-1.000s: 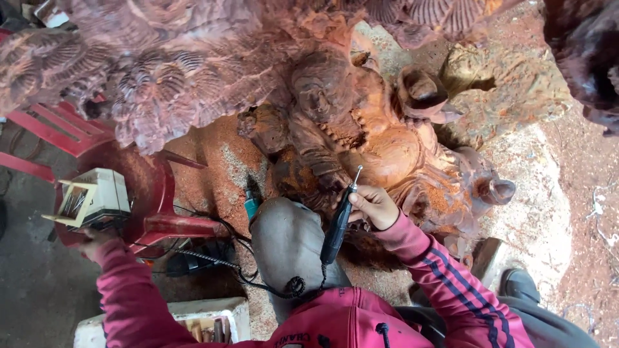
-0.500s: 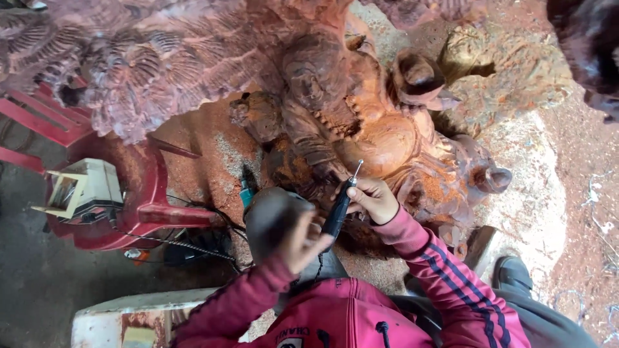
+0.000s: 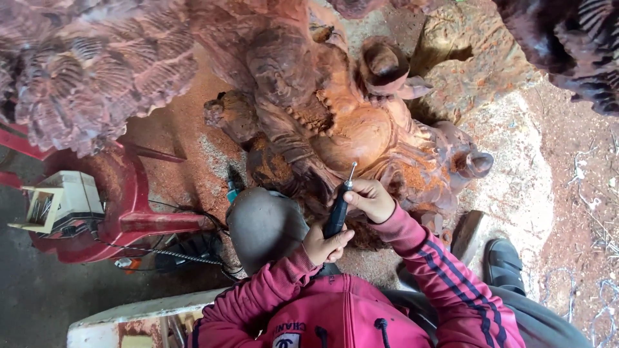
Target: The person uses a rotary carving tool to shape and detail a large wooden sculpture. They work on the surface of the wood, removing material and refining the carved features throughout the clip.
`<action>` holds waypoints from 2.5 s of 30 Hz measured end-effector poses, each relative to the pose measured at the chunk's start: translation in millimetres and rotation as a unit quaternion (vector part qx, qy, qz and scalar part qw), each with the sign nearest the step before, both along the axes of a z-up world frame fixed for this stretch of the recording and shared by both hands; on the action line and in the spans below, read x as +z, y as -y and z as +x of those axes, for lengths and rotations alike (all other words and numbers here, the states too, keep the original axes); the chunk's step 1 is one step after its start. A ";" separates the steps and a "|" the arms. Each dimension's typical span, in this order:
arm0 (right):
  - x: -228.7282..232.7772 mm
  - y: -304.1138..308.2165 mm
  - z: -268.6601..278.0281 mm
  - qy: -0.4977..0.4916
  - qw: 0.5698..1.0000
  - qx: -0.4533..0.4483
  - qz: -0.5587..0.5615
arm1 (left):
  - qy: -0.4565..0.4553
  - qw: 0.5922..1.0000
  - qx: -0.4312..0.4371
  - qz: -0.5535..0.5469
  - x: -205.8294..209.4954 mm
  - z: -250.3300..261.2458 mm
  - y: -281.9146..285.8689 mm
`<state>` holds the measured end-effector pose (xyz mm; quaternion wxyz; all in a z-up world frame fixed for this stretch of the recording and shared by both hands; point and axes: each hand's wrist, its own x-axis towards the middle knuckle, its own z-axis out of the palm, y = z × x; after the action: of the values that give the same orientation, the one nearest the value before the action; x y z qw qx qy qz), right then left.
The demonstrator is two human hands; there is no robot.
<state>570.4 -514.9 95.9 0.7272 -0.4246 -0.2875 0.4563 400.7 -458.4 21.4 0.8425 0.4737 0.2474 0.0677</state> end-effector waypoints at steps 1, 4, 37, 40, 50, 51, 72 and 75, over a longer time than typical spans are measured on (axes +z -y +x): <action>-2.8 0.5 3.2 -0.001 1.000 -0.001 0.000 | -0.001 1.000 -0.001 0.000 5.1 0.4 0.9; -6.3 2.4 9.3 0.044 0.997 0.028 0.057 | 0.010 1.000 -0.028 -0.008 17.2 0.8 3.1; -26.6 10.0 22.6 -0.025 0.924 0.309 0.224 | 0.149 0.884 -0.275 -0.347 21.7 -12.5 6.5; -3.3 10.8 31.2 0.052 0.928 0.322 0.181 | 0.147 0.898 -0.266 -0.317 20.9 -11.2 3.9; -11.5 16.4 31.3 0.021 0.994 -0.080 0.069 | 0.167 0.936 -0.179 -0.253 -3.7 -9.5 15.6; -17.3 18.0 31.3 0.032 0.992 -0.094 0.071 | 0.162 0.940 -0.177 -0.243 -4.8 -10.4 15.9; -10.3 -6.7 -21.1 0.118 0.961 0.204 0.147 | 0.060 0.996 -0.063 -0.003 7.4 2.8 2.3; 23.5 -6.3 -17.8 0.136 0.942 0.244 0.186 | 0.075 0.991 -0.102 -0.031 -16.8 0.7 8.0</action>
<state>552.6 -508.6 119.4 0.6137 -0.2565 -0.5584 0.4958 401.4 -466.4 4.6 0.8754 0.4638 0.1357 0.0090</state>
